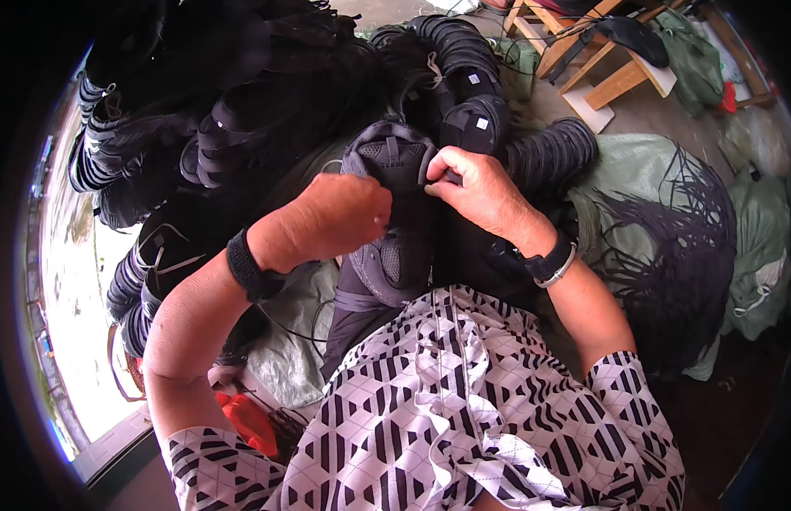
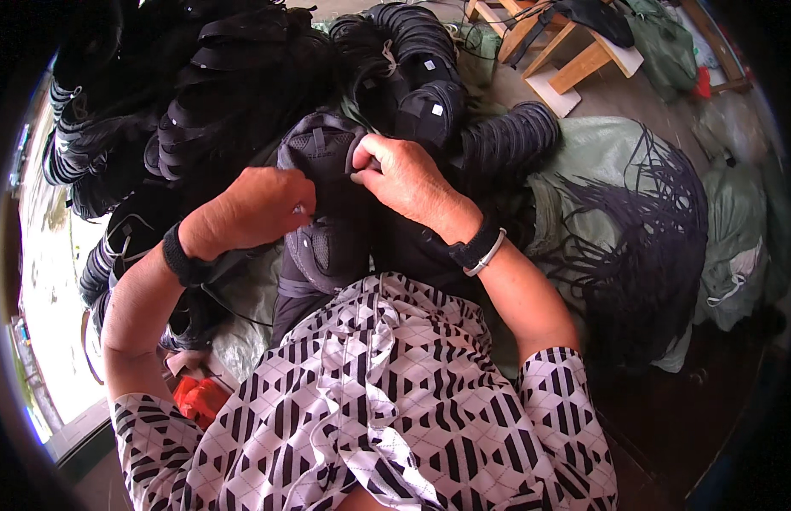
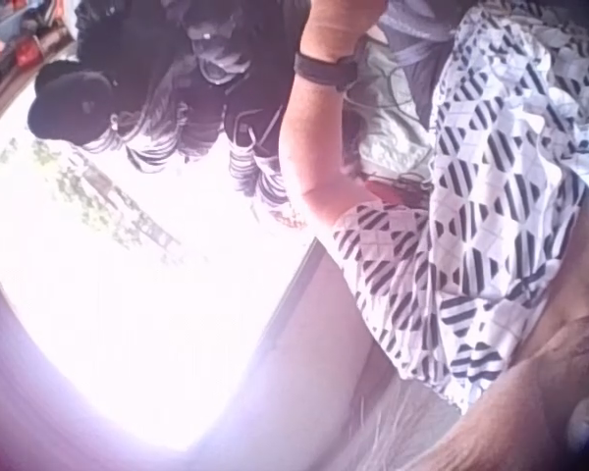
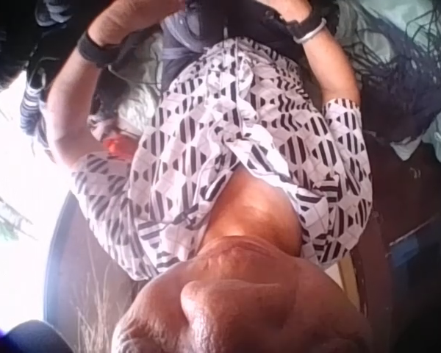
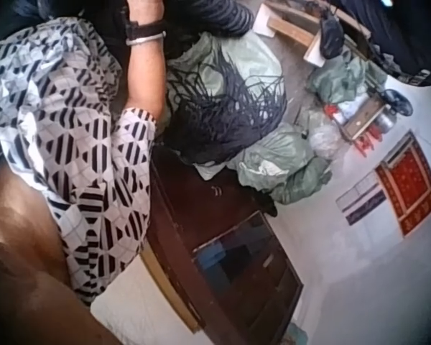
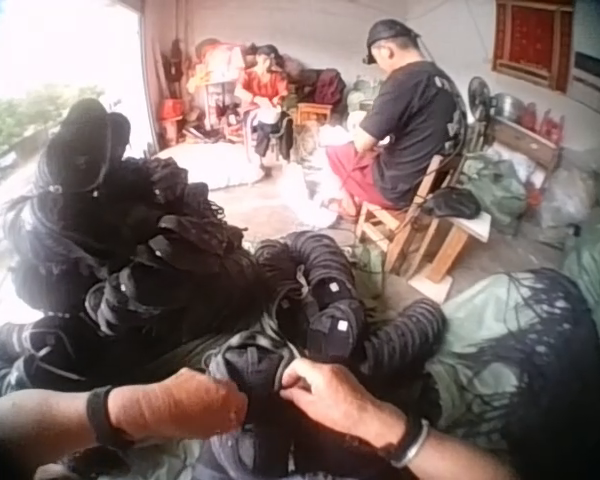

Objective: The recorder is lacing and organizing black sneakers in a factory setting.

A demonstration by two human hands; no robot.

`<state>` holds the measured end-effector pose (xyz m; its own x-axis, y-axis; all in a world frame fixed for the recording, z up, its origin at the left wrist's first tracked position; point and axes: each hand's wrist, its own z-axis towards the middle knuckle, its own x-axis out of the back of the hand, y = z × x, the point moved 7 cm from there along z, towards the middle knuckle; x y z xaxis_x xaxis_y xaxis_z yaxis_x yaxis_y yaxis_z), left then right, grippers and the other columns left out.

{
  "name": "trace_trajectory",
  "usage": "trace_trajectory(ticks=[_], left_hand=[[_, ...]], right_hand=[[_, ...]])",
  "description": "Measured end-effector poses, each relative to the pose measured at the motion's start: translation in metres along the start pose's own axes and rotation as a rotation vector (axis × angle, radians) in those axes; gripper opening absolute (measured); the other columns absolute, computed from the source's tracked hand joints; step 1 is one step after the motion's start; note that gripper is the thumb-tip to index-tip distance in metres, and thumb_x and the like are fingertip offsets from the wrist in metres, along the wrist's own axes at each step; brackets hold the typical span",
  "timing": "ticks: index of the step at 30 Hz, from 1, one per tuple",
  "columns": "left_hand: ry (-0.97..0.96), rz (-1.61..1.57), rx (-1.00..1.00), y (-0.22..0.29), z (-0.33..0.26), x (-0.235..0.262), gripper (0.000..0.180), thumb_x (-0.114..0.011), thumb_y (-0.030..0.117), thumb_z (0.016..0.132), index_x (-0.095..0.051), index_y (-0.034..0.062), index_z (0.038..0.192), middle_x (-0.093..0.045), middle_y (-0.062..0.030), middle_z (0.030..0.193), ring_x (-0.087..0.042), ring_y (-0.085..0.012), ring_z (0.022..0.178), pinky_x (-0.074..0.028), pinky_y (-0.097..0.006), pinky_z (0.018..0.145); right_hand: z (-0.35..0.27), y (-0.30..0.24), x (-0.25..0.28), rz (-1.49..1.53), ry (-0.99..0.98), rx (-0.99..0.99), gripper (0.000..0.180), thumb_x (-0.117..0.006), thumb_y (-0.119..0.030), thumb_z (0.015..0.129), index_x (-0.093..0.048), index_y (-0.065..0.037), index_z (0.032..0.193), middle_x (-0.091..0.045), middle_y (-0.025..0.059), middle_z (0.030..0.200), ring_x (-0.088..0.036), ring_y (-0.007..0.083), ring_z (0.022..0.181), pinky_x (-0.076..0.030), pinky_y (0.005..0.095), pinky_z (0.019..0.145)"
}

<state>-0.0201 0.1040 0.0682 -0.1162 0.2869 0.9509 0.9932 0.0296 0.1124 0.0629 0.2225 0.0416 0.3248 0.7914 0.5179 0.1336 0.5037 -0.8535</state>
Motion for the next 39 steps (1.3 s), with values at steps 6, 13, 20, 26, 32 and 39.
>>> trace_trajectory(ticks=[6, 13, 20, 26, 32, 39], left_hand=[[0.32, -0.007, -0.245, 0.015, -0.008, 0.018, 0.01, -0.063, 0.008, 0.073, -0.059, 0.0093, 0.082, -0.055, -0.0027, 0.079, -0.062, -0.021, 0.081, -0.052, -0.031, 0.057], [0.943, -0.234, 0.025, -0.013, -0.026, -0.014, 0.022, -0.074, 0.002, 0.065, -0.058, 0.0086, 0.078, -0.054, -0.0064, 0.074, -0.057, -0.0215, 0.056, -0.048, -0.031, 0.046], [1.075, -0.239, 0.091, -0.017, -0.027, -0.037, 0.023, -0.077, 0.006, 0.06, -0.058, 0.0093, 0.071, -0.053, -0.0053, 0.073, -0.057, -0.0224, 0.063, -0.048, -0.032, 0.051], [1.091, -0.268, 0.013, -0.006, -0.046, -0.054, 0.028, -0.075, 0.001, 0.066, -0.066, 0.0086, 0.091, -0.061, -0.0068, 0.091, -0.058, -0.0235, 0.074, -0.05, -0.031, 0.06], [1.061, -0.564, 0.259, -0.023, -0.056, -0.057, 0.023, -0.066, -0.001, 0.079, -0.064, 0.0059, 0.1, -0.061, -0.0102, 0.091, -0.062, -0.0225, 0.081, -0.051, -0.028, 0.068], [0.916, -0.825, 0.372, -0.037, -0.041, -0.046, 0.019, -0.068, 0.004, 0.081, -0.063, 0.0046, 0.1, -0.056, -0.0077, 0.088, -0.061, -0.0157, 0.071, -0.05, -0.026, 0.064]], right_hand=[[0.0, 0.002, 0.0, 0.055, 0.018, 0.019, 0.014, -0.067, -0.003, 0.078, -0.056, -0.001, 0.087, -0.06, 0.0037, 0.074, -0.057, 0.0089, 0.07, -0.047, 0.0262, 0.065], [0.005, 0.01, -0.011, 0.103, -0.026, -0.053, 0.018, -0.071, -0.011, 0.075, -0.056, -0.002, 0.08, -0.061, 0.0134, 0.07, -0.061, 0.0259, 0.064, -0.047, 0.0342, 0.06], [0.004, 0.022, -0.015, 0.387, -0.141, -0.163, 0.013, -0.067, -0.012, 0.083, -0.057, -0.005, 0.079, -0.054, -0.0041, 0.066, -0.048, 0.0028, 0.055, -0.037, 0.0193, 0.048], [-0.015, 0.05, 0.016, 0.609, -0.213, -0.425, 0.017, -0.068, -0.022, 0.083, -0.06, -0.008, 0.078, -0.046, -0.0077, 0.059, -0.037, -0.0007, 0.048, -0.021, 0.0158, 0.039], [-0.078, 0.101, 0.082, 0.415, 0.079, -0.646, 0.017, -0.067, -0.019, 0.082, -0.064, -0.002, 0.083, -0.06, 0.0024, 0.062, -0.039, 0.0029, 0.045, -0.025, 0.0195, 0.039], [-0.13, 0.154, 0.14, -0.574, 0.291, -0.54, 0.013, -0.057, -0.006, 0.082, -0.064, -0.004, 0.093, -0.067, 0.0152, 0.082, -0.066, 0.0302, 0.078, -0.05, 0.0387, 0.069]])
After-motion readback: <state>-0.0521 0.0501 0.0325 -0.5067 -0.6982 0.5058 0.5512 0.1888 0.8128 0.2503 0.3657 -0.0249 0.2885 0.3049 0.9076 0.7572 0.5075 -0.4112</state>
